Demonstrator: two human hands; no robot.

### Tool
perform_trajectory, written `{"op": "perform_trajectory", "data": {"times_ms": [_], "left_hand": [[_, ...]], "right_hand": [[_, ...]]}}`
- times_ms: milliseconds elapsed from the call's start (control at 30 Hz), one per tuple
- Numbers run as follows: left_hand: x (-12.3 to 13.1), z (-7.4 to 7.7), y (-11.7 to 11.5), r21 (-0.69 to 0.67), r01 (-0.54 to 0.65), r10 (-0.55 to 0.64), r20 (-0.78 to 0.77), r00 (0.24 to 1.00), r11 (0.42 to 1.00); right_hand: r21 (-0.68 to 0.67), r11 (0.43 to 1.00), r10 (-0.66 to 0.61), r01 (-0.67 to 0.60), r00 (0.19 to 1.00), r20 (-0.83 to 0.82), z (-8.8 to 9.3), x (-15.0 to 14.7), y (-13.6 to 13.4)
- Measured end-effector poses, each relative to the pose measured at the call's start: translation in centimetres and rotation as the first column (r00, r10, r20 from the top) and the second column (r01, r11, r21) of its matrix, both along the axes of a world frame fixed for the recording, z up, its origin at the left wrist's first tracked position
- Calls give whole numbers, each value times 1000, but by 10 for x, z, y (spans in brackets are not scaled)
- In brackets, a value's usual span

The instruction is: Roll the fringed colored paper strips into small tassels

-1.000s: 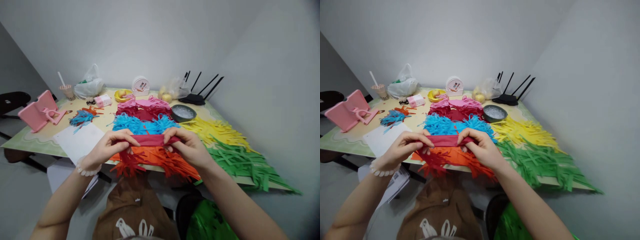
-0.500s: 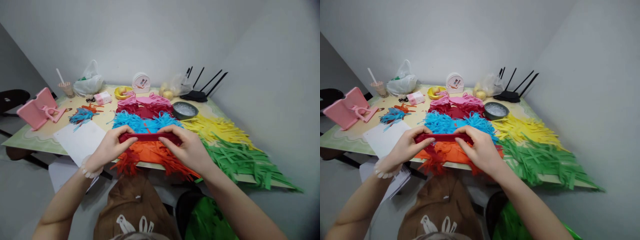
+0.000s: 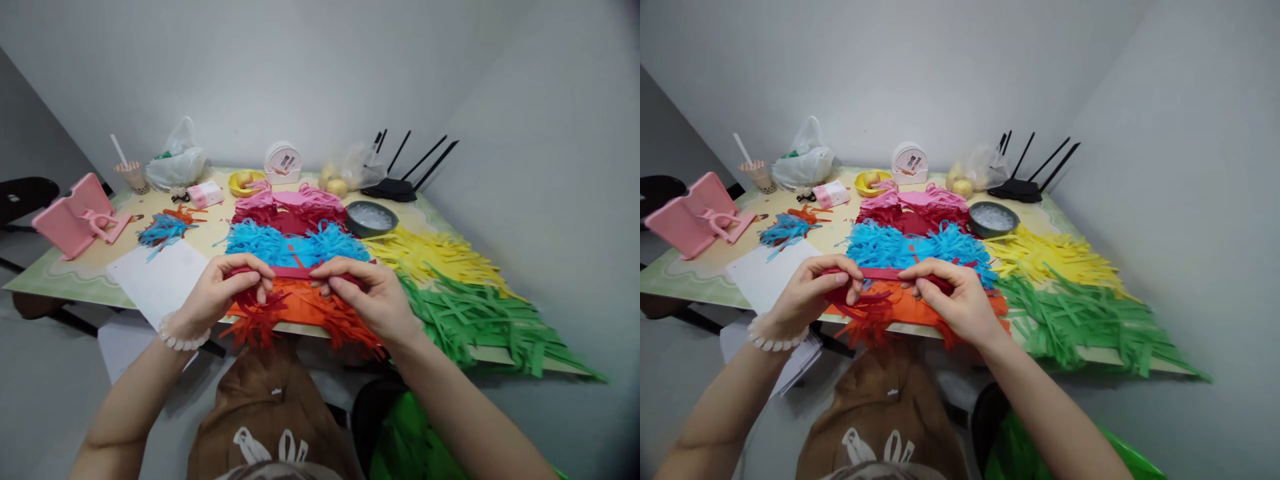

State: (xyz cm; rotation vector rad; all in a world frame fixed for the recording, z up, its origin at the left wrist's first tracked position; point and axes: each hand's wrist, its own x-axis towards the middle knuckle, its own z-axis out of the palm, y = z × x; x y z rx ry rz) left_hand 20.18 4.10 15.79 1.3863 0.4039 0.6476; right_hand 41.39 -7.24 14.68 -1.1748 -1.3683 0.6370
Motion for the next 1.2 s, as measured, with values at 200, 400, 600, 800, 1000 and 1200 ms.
{"op": "perform_trajectory", "data": {"times_ms": [200, 400, 600, 800, 1000, 1200], "left_hand": [[1, 0, -7, 320, -128, 165, -89, 982, 939], [1, 0, -7, 732, -97, 336, -188, 923, 675], [1, 2, -10, 256, -76, 113, -130, 985, 964], [2, -2, -7, -36, -48, 49, 19, 999, 998], [2, -14, -4, -101, -2, 8, 58, 998, 995], [-11, 0, 1, 393, 80, -15, -167, 986, 916]], "right_hand": [[141, 982, -157, 122, 950, 268, 6, -7, -4], [166, 955, -293, 245, 863, 411, 5, -7, -4], [-59, 994, -88, 87, 996, -18, 3, -7, -1], [-62, 996, 45, -64, 963, -267, -3, -6, 1], [-19, 987, 147, -158, 950, -277, -7, -1, 5], [129, 986, 88, -109, 984, 158, -3, 3, 2]]}}
